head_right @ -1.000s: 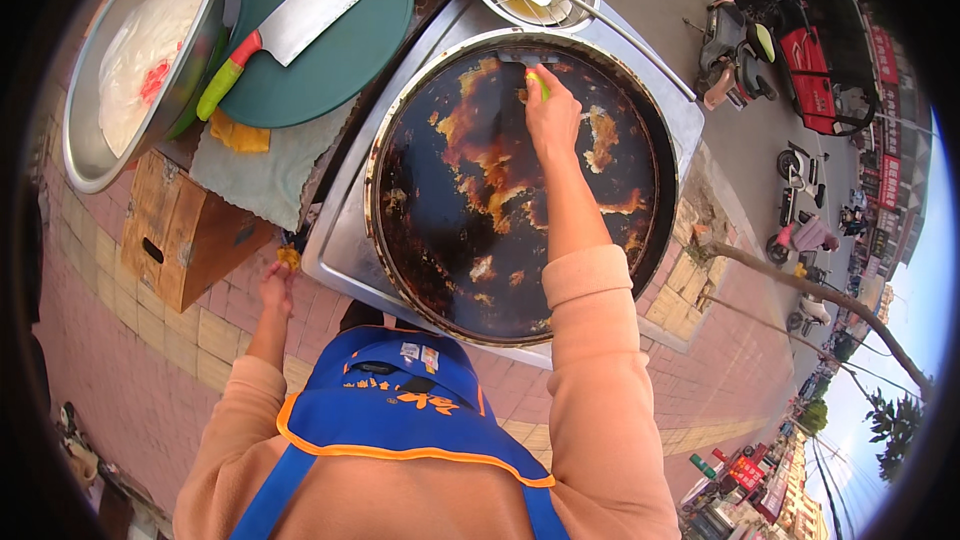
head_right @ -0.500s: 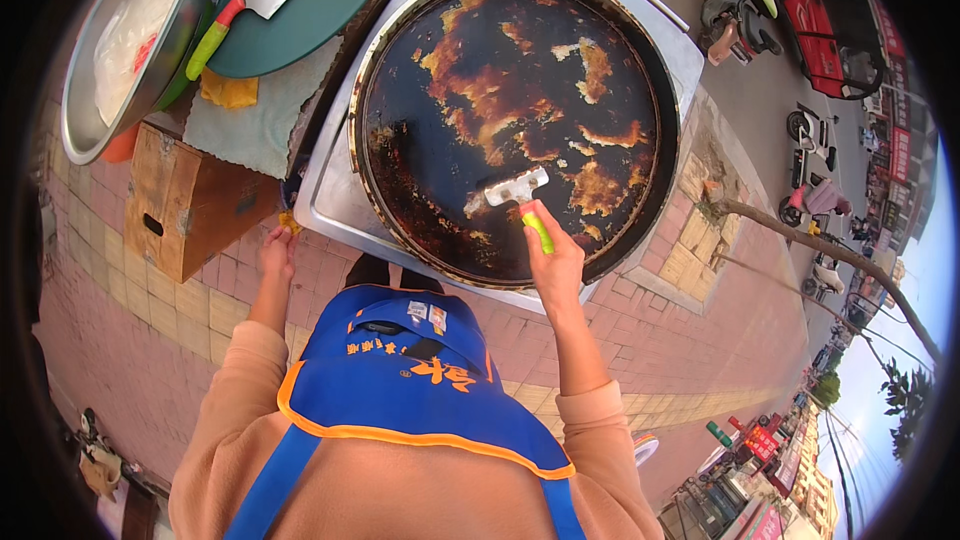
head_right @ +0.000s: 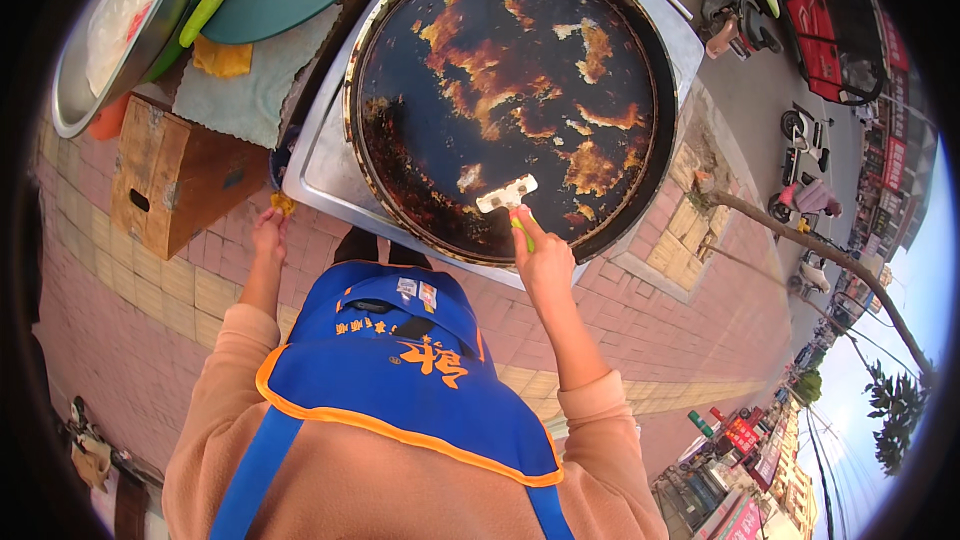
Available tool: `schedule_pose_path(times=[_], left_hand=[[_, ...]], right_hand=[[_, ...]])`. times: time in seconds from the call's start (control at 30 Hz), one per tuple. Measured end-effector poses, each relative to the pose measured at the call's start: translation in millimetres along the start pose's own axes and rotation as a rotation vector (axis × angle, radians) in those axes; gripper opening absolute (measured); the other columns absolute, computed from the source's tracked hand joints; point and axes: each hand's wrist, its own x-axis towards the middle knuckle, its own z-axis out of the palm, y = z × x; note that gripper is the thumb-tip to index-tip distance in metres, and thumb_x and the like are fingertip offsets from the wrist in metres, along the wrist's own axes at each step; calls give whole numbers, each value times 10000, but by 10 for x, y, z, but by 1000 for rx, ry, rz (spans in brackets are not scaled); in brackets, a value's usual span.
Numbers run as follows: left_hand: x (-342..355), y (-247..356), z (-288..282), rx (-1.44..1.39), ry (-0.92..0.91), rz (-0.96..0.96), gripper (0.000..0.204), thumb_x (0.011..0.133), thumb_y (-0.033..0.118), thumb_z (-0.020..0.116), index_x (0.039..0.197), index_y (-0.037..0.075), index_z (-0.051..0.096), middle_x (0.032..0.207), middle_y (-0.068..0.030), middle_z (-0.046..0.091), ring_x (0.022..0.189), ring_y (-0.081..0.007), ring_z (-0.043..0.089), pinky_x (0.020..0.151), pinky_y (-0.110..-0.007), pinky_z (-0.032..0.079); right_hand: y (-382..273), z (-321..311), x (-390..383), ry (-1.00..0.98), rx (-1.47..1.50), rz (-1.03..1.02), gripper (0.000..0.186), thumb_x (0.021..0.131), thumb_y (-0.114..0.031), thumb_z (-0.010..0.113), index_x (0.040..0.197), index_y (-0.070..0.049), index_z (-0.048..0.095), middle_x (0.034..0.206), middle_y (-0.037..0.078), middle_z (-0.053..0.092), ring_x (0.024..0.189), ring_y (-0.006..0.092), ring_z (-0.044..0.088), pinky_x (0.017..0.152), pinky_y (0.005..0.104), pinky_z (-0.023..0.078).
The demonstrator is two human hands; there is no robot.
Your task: The person scrapes burnt residue from a large round pan using a metal scraper and wipes the tool with a yellow cloth. The person repeatedly scrapes different areas of the pan and discards debris into a small bucket.
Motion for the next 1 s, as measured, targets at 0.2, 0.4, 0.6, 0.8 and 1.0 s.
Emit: schedule_pose_path(times=[0.2, 0.4, 0.6, 0.8, 1.0], left_hand=[[16, -12, -8, -20, -21, -12, 262, 899, -62, 661, 1139, -15, 568, 1129, -121, 603, 1015, -254, 641, 899, -355, 585], [-11, 48, 49, -27, -17, -22, 294, 918, -48, 639, 1194, -47, 539, 1183, -150, 585, 1059, -267, 626, 923, -351, 569], [14, 91, 112, -34, 8, -31, 300, 915, -41, 649, 1192, -37, 534, 1170, -144, 583, 1052, -266, 624, 917, -346, 570], [106, 109, 93, -57, 14, -39, 239, 902, -71, 655, 1111, 4, 567, 1114, -103, 593, 1006, -255, 636, 900, -370, 588], [167, 124, 60, -70, 20, -31, 251, 905, -66, 653, 1134, -10, 566, 1116, -109, 595, 1006, -259, 640, 885, -371, 595]], right_hand=[[-102, -39, 235, -7, 17, -11, 330, 894, -262, 711, 1223, -241, 708, 731, 226, 675, 705, 405, 678, 637, 479, 541], [-211, -75, 440, -5, 60, -34, 310, 905, -261, 699, 1214, -235, 712, 778, 238, 677, 744, 430, 667, 662, 485, 543], [-321, -105, 623, -7, 55, -47, 304, 911, -249, 690, 1213, -218, 712, 782, 236, 676, 743, 435, 662, 673, 492, 538], [-459, -105, 826, 15, 47, -39, 286, 916, -248, 682, 1197, -210, 722, 782, 238, 676, 743, 436, 662, 674, 492, 538], [-567, -82, 1013, 49, 82, -54, 276, 917, -251, 678, 1186, -208, 727, 784, 241, 676, 746, 439, 661, 679, 497, 538]])
